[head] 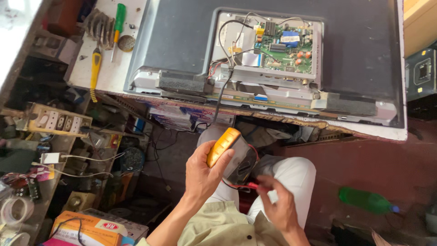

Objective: The person positions an opened television face-down on a workbench with its mainboard exposed, then picks up an analog multimeter, sets it on the bench, and probes various points on the circuit board with the red and black test leads, repositioning the probes across different components to test the board.

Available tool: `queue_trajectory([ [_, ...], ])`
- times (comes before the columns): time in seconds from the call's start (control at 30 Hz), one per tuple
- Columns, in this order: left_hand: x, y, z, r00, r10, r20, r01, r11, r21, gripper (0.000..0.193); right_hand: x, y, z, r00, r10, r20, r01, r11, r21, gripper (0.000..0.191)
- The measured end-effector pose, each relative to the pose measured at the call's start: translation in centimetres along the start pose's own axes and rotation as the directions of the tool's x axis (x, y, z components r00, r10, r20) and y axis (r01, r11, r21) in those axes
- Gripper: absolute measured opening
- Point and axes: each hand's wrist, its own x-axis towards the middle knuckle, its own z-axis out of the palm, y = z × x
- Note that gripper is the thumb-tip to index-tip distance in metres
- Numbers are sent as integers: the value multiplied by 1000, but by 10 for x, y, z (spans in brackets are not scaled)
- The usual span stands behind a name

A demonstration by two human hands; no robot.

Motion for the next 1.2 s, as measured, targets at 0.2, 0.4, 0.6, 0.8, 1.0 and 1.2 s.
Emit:
queue_trajectory([
  [0.2,-2,-9,5,984,-176,36,179,952,-249,36,-14,-9,7,980,-17,200,38,994,-98,55],
  [0.4,-5,-9,1,914,-232,333,329,903,-277,37,21,0,6,882,-401,-248,419,908,21,90],
  [0.6,-11,6,-10,885,-153,440,255,950,-182,38,37,23,11,969,-191,-156,232,921,314,31],
  [0.8,0,-4,-23,961,-252,109,272,931,-245,33,27,28,-33,953,-281,-116,277,960,-47,18],
  [1.0,10,-20,-30,956,-282,73,284,845,-453,29,11,16,-30,981,-67,180,50,994,101,28],
  [1.2,9,-23,-34,975,-217,49,215,866,-452,27,21,4,-48,975,-196,-103,208,971,121,21],
])
